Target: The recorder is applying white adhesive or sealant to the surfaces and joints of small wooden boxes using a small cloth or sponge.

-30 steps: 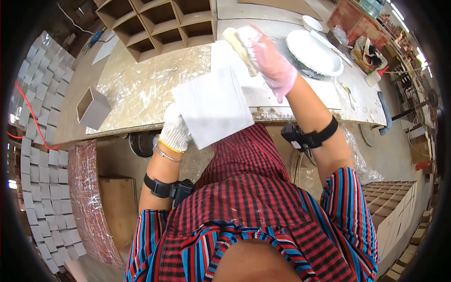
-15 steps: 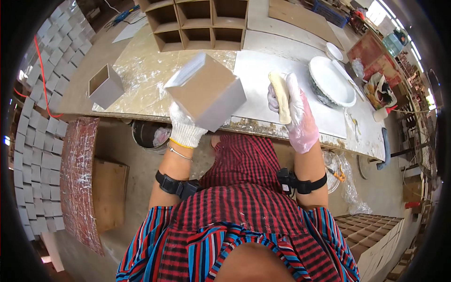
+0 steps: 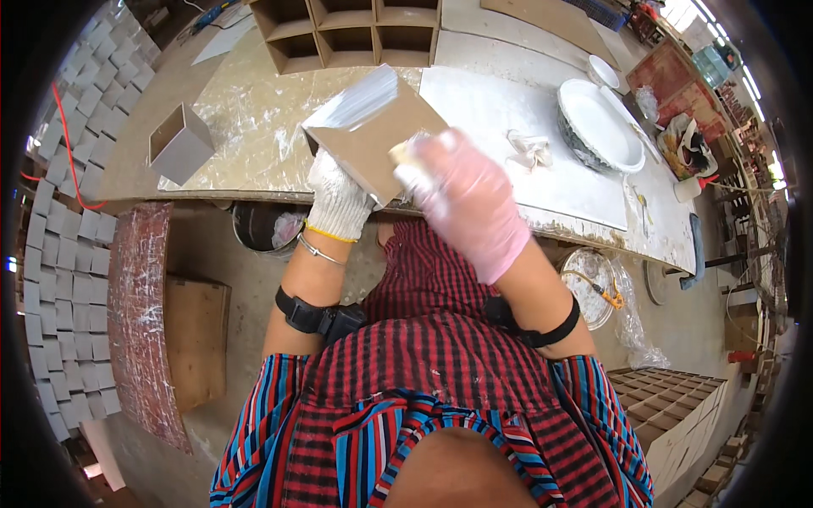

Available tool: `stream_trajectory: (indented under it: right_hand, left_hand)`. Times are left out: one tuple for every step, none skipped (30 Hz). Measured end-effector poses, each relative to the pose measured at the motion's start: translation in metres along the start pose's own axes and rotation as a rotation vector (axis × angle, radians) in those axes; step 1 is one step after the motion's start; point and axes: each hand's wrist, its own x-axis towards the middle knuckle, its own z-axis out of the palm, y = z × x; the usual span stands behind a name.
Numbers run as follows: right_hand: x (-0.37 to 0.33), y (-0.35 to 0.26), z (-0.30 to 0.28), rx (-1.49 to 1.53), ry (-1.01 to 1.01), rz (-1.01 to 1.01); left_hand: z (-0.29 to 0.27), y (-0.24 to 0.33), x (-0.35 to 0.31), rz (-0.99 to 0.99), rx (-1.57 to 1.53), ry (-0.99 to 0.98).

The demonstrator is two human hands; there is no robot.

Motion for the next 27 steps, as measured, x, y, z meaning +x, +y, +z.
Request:
stream_trajectory:
  right_hand:
    - [-0.005, -0.008, 0.003, -0.017, -0.037, -0.058]
    - [-0.01, -0.015, 0.007, 0.045, -0.011, -0.074]
    - [-0.01, -0.015, 0.008, 0.069, -0.017, -0.067]
    - [-0.01, -0.013, 0.008, 0.094, -0.023, -0.061]
    - [-0.009, -0.01, 0.008, 0.119, -0.03, -0.055]
    - [-0.008, 0.004, 0.011, 0.08, 0.107, -0.103]
    - [-0.005, 0.012, 0.005, 0.114, 0.026, 0.021]
    - [-0.003, 0.023, 0.005, 0.097, 0.097, 0.092]
    - [-0.004, 0.033, 0.006, 0.07, 0.176, 0.179]
    - [-0.007, 0.034, 0.011, 0.076, 0.162, 0.073]
    - [-0.01, 0.033, 0.017, 0.081, 0.148, -0.033]
    - [-0.013, 0.026, 0.02, 0.092, 0.132, -0.14]
    - [-0.017, 0.008, 0.022, 0.163, 0.161, -0.091]
    - [-0.016, -0.002, 0.014, 0.163, 0.077, -0.063]
    - [-0.013, -0.007, 0.008, 0.159, -0.003, -0.036]
    - [-0.011, 0.001, 0.009, 0.149, 0.009, -0.024]
    - [-0.008, 0.018, 0.01, 0.139, 0.022, -0.011]
    - [-0.004, 0.032, 0.008, 0.129, 0.035, 0.003]
    - [-0.002, 0.04, 0.002, 0.195, 0.036, 0.112]
    - [0.0, 0.047, -0.004, 0.262, 0.036, 0.22]
    - [0.002, 0.052, -0.009, 0.329, 0.038, 0.325]
    - [0.0, 0.057, -0.008, 0.58, 0.071, 0.337]
    - [0.002, 0.057, -0.014, 0.58, -0.029, 0.335]
    - [0.004, 0.054, -0.023, 0.583, -0.13, 0.335]
    - [0.005, 0.052, -0.028, 0.584, -0.231, 0.334]
    - [0.008, 0.053, -0.026, 0.447, -0.249, 0.307]
    - [0.012, 0.058, -0.023, 0.449, -0.199, 0.279]
  left_hand:
    - [0.001, -0.001, 0.0, 0.024, 0.255, 0.223]
    - [-0.001, -0.001, -0.001, 0.013, 0.034, 0.104]
    - [-0.004, 0.0, -0.002, 0.006, -0.188, -0.016]
    - [-0.005, 0.0, -0.004, 0.0, -0.41, -0.136]
    - [-0.004, 0.0, -0.006, 0.052, -0.085, -0.107]
    - [-0.001, -0.001, -0.007, 0.099, 0.231, -0.081]
    - [0.001, 0.0, -0.009, 0.058, -0.114, -0.159]
    - [0.002, 0.001, -0.01, -0.004, -0.456, -0.224]
    - [0.016, 0.002, -0.008, -0.012, -0.284, -0.021]
    - [0.038, 0.005, -0.007, -0.01, -0.104, 0.179]
    - [0.049, 0.007, -0.006, -0.007, 0.078, 0.378]
    - [0.049, 0.007, -0.005, -0.004, 0.092, 0.396]
    - [0.044, 0.006, -0.002, -0.002, 0.103, 0.414]
    - [0.038, 0.003, 0.0, -0.001, 0.114, 0.431]
    - [0.023, 0.0, 0.0, 0.059, 0.319, 0.266]
    - [0.016, 0.0, 0.0, 0.117, 0.521, 0.098]
    - [0.013, -0.001, -0.003, 0.02, 0.287, 0.175]
    - [0.023, 0.002, -0.005, -0.058, 0.042, 0.275]
    - [0.023, 0.003, -0.007, -0.094, -0.098, 0.161]
    - [0.02, 0.005, -0.01, -0.13, -0.239, 0.046]
    - [0.015, 0.006, -0.01, -0.163, -0.376, -0.07]
    - [0.012, 0.005, -0.006, -0.212, -0.535, -0.172]
    - [0.011, 0.005, -0.005, -0.198, -0.492, -0.175]
    - [0.014, 0.006, -0.006, -0.184, -0.449, -0.174]
    - [0.016, 0.006, -0.007, -0.171, -0.406, -0.173]
    - [0.015, 0.006, -0.007, -0.183, -0.396, -0.149]
    - [0.015, 0.006, -0.007, -0.196, -0.39, -0.129]
